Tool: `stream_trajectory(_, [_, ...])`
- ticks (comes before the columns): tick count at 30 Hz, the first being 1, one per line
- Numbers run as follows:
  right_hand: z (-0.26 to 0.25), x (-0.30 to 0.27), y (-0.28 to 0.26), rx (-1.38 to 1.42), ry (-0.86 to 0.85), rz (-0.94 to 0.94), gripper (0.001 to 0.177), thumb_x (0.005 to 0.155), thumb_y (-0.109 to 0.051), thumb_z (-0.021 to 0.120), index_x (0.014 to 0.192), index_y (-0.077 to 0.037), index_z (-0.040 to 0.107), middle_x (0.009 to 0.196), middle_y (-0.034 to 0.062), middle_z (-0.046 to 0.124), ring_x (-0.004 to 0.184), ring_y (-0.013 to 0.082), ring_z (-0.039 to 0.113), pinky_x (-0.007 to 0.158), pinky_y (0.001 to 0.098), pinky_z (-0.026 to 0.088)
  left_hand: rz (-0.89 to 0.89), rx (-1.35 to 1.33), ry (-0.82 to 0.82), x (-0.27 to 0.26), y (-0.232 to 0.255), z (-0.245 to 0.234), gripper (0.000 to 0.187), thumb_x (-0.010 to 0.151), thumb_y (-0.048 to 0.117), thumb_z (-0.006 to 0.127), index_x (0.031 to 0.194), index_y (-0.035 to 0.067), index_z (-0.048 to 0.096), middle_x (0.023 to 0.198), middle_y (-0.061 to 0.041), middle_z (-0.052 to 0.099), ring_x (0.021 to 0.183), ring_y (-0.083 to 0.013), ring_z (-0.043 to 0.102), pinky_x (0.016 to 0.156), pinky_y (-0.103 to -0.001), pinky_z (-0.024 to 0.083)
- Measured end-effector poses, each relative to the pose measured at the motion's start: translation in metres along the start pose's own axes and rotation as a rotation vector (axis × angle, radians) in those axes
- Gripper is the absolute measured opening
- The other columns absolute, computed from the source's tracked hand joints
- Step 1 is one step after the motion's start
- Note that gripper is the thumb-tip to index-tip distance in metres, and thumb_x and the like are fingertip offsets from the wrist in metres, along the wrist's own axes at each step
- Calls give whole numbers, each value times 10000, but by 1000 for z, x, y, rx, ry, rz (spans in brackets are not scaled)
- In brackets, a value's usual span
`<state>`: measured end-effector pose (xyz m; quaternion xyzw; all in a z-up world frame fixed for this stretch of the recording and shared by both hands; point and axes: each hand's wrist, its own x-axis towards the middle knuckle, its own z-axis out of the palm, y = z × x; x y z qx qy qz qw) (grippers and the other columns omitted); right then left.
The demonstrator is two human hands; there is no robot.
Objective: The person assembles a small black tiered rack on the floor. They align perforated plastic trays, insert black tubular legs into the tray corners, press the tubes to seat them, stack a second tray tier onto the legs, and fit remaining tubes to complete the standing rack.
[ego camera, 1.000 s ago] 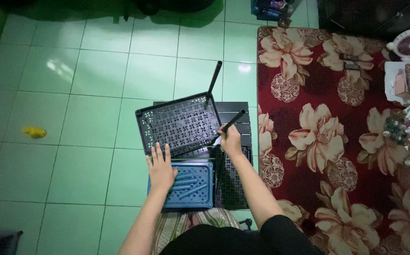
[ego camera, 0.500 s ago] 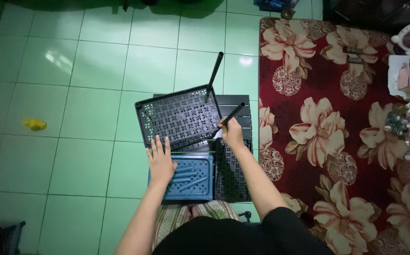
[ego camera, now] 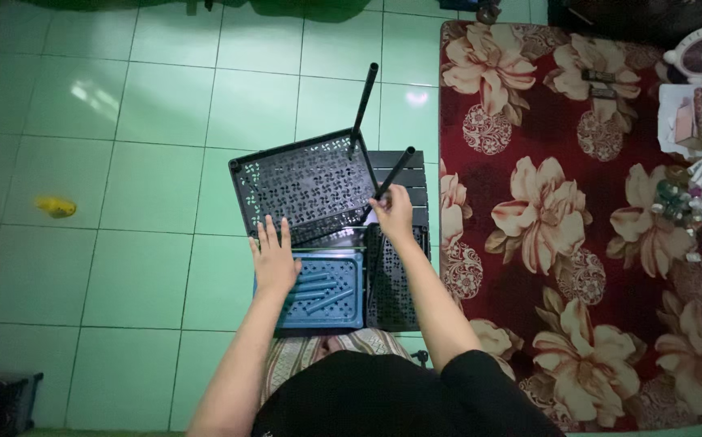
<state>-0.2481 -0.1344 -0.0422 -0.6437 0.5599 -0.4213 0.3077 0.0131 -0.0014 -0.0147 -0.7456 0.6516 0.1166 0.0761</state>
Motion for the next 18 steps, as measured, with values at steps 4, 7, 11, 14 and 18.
stream_trajectory(4, [2,6,0,-102,23,-35,207,896,-114,790,1055,-48,676,946,109,630,779,257,649,693,357,530,-10,-18,-3,0,0,1,1116,782,410,817,1630,115,154,1678,-238,111,1544,-418,156,1215,-602,189])
stream_trajectory(7, [2,10,2,-115,23,-117,124,949,-109,722,1007,-28,647,946,151,627,862,350,658,745,410,528,-20,-28,2,2,0,2,1119,776,408,820,1630,121,155,1679,-233,113,1543,-415,157,1219,-601,186])
stream_trajectory(11, [2,13,6,-102,-10,-175,103,951,-69,701,972,-15,616,948,173,616,894,401,642,774,446,523,-18,-39,30,-1,2,2,1116,765,406,823,1620,115,167,1676,-237,123,1546,-419,162,1218,-608,193])
stream_trajectory(14, [2,18,8,-89,-29,-181,99,909,-5,682,970,-10,605,960,172,627,913,399,651,783,447,529,-16,-44,44,1,1,0,1116,757,394,825,1617,108,174,1671,-243,128,1543,-426,163,1212,-610,193])
stream_trajectory(18, [0,16,10,-68,-56,-176,146,872,59,667,984,-3,598,964,170,646,915,395,663,782,438,543,-11,-37,20,-2,2,2,1138,748,395,830,1627,96,172,1678,-251,130,1549,-429,163,1220,-608,194])
